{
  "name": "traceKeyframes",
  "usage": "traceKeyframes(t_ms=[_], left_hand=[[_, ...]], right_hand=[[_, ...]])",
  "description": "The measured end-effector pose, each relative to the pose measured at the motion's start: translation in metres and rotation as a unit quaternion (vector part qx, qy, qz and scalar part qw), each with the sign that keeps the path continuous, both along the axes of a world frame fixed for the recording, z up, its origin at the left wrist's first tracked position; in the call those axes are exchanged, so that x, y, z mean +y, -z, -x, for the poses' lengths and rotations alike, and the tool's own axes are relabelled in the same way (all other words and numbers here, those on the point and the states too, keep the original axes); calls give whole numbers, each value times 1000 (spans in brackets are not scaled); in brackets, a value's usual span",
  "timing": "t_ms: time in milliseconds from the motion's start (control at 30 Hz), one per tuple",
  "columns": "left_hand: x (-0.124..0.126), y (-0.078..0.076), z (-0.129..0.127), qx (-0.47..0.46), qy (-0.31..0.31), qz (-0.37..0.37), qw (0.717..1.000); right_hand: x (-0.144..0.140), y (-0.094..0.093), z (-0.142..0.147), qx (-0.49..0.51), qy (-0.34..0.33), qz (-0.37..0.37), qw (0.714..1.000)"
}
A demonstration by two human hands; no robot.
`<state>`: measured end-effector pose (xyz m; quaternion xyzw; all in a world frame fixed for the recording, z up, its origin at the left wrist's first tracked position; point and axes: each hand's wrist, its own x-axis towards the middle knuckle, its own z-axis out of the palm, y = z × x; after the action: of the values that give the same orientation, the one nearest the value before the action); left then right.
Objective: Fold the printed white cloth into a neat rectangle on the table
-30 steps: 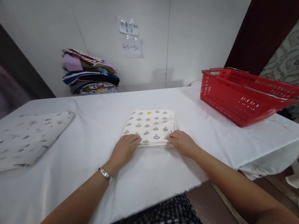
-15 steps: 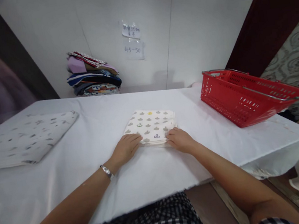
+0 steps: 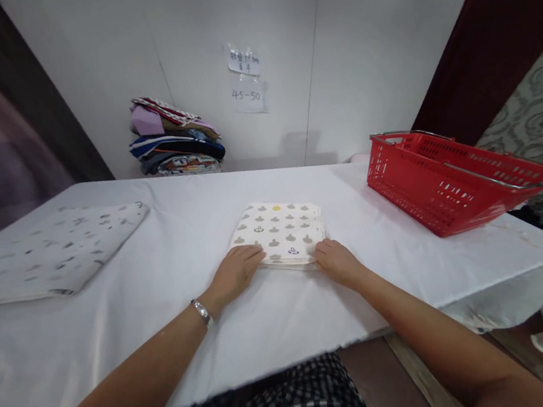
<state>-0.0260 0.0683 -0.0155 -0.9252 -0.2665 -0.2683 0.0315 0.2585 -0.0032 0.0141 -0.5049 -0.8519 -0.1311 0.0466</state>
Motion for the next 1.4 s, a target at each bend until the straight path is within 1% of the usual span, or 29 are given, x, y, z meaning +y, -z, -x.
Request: traceKeyframes(t_ms=[167, 267, 367, 467, 533, 600, 667, 700, 733, 800, 867, 933, 1000, 1067, 1133, 1167, 1267, 1333, 1400], left_hand=[[-5, 0, -8, -1, -13, 2, 1000], [-11, 5, -22, 21, 13, -14, 1000], [-16, 11, -35, 54, 51, -14, 997], [-18, 13, -41, 67, 58, 0, 996], [-18, 14, -41, 66, 55, 6, 996], [-17, 15, -40, 59, 58, 6, 997], [-16, 16, -39, 52, 63, 8, 997], [-16, 16, -39, 50, 65, 11, 997], [-16, 17, -38, 50, 66, 13, 996], [-16, 17, -37, 54, 66, 19, 996], [-16, 18, -37, 59, 68, 21, 996], [-16, 18, -37, 62, 67, 25, 996], [-16, 17, -38, 62, 67, 30, 995], [-16, 17, -38, 62, 68, 37, 995], [-16, 17, -38, 64, 68, 44, 995], [-16, 17, -38, 67, 69, 47, 994], [-15, 19, -37, 72, 77, 49, 993], [-14, 20, -37, 70, 83, 49, 993], [-14, 20, -37, 67, 85, 51, 993]], right_hand=[[-3, 8, 8, 13, 15, -4, 1000], [-4, 7, 12, 12, 22, 1, 1000], [-5, -1, 12, 24, 22, 22, 999], [0, -17, 14, 89, 15, 37, 995], [7, -26, 21, 155, 8, 5, 988], [18, -31, 31, 196, -9, -27, 980], [31, -25, 40, 192, -15, -14, 981], [38, -20, 42, 177, 1, 11, 984], [44, -13, 43, 161, 31, 42, 986], [54, 3, 40, 133, 111, 100, 980], [59, 13, 37, 117, 158, 123, 973], [59, 13, 40, 109, 179, 118, 971], [59, 7, 48, 113, 186, 96, 971], [61, 0, 57, 129, 160, 69, 976], [67, -1, 61, 143, 141, 63, 978], [72, 2, 60, 146, 152, 74, 975], [86, 17, 48, 145, 237, 108, 954], [95, 27, 40, 142, 247, 99, 953], [102, 31, 33, 137, 236, 75, 959]])
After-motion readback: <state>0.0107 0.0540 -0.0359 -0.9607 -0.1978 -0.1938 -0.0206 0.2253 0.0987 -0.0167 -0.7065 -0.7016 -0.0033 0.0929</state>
